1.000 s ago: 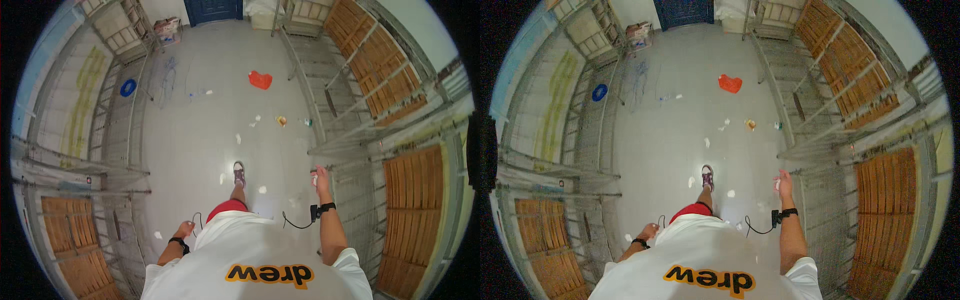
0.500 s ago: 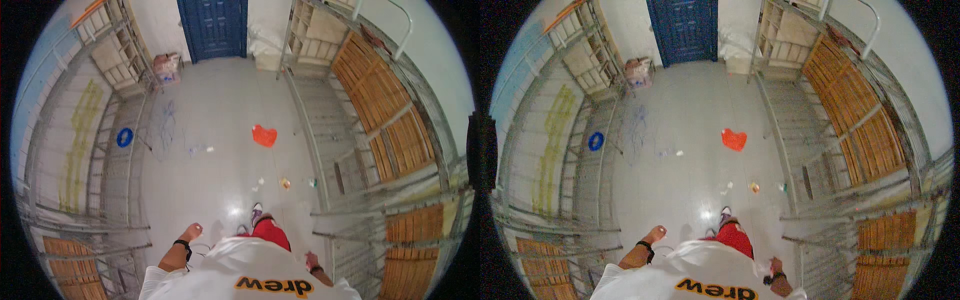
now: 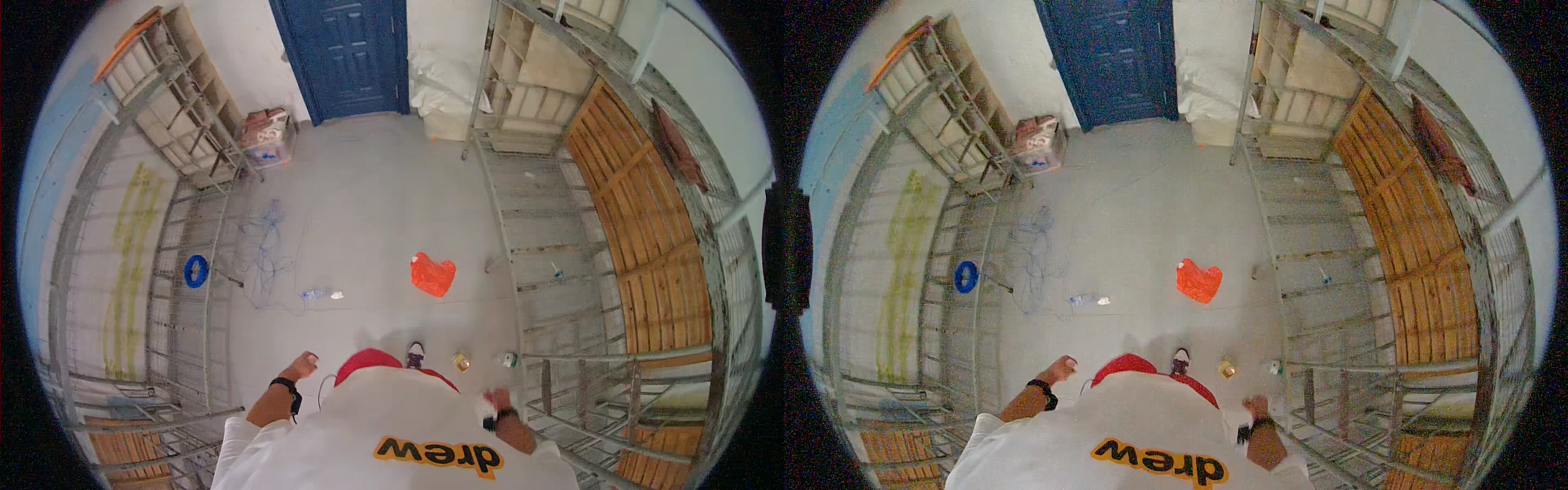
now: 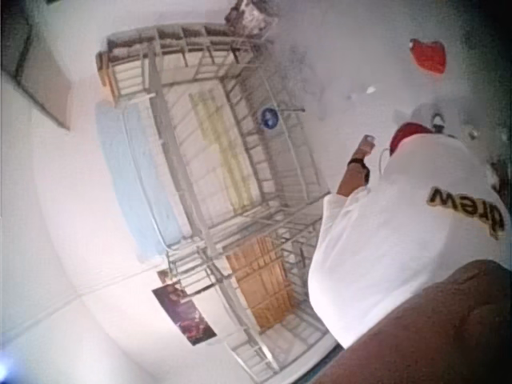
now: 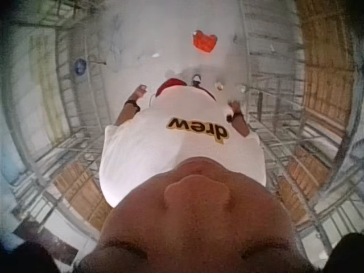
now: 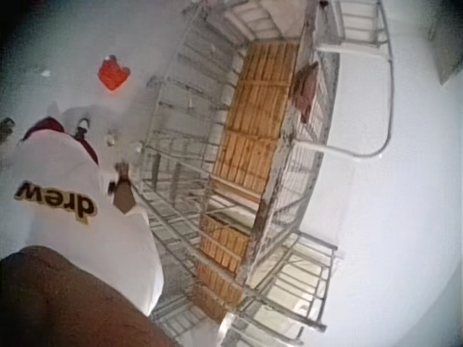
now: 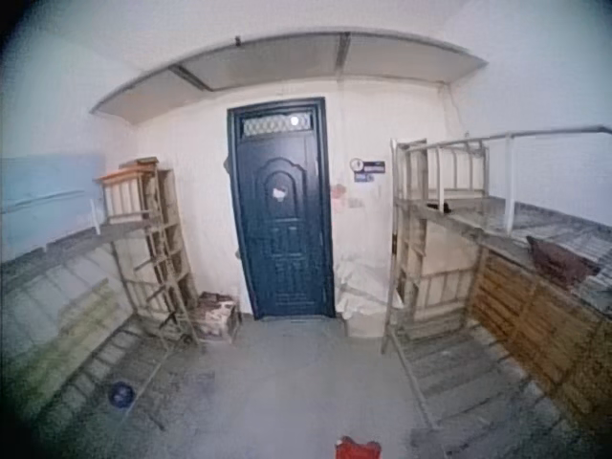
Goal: The person picks up trash from the floor, including a bottle, a plastic bag, and scraps of paper, and places them into cubby holes.
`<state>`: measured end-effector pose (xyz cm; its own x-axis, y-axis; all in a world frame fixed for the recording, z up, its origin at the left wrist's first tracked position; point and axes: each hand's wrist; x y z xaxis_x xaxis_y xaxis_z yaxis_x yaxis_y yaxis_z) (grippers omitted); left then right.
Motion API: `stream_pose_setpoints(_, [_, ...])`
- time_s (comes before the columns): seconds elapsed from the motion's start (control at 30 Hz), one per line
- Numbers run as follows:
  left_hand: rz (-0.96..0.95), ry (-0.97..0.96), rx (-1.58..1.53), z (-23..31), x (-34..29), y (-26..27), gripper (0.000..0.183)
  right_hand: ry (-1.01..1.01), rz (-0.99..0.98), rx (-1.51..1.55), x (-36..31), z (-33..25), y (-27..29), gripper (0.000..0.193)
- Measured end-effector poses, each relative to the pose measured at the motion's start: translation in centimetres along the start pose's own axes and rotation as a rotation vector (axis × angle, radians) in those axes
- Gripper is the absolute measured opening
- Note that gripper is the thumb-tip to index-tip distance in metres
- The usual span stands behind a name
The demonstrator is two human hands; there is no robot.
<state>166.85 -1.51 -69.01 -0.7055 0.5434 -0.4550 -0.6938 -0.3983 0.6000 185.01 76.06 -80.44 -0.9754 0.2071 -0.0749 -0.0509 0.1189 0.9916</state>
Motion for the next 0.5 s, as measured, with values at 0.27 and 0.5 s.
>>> stream_pose_setpoints(0.27, [0.089,-0.119,-0.287,4.3,7.5,13.0,0.017,-0.423,-0.451,1.425,47.1,-21.4,25.4,0.048])
stream_pose_setpoints(0.5, [-0.030,0.498,-0.838,8.9,24.2,26.9,0.026,-0.372,-0.446,0.739,54.1,-13.3,15.8,0.041])
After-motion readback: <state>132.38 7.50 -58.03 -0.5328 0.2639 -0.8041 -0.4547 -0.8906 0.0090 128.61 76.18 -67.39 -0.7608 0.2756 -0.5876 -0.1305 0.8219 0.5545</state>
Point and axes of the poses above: each hand's wrist, its own x-axis towards the middle knuckle, its own y-axis out of the back of the hand, z = x × y, and after that the axes turned 12 degrees about -y, right-handed
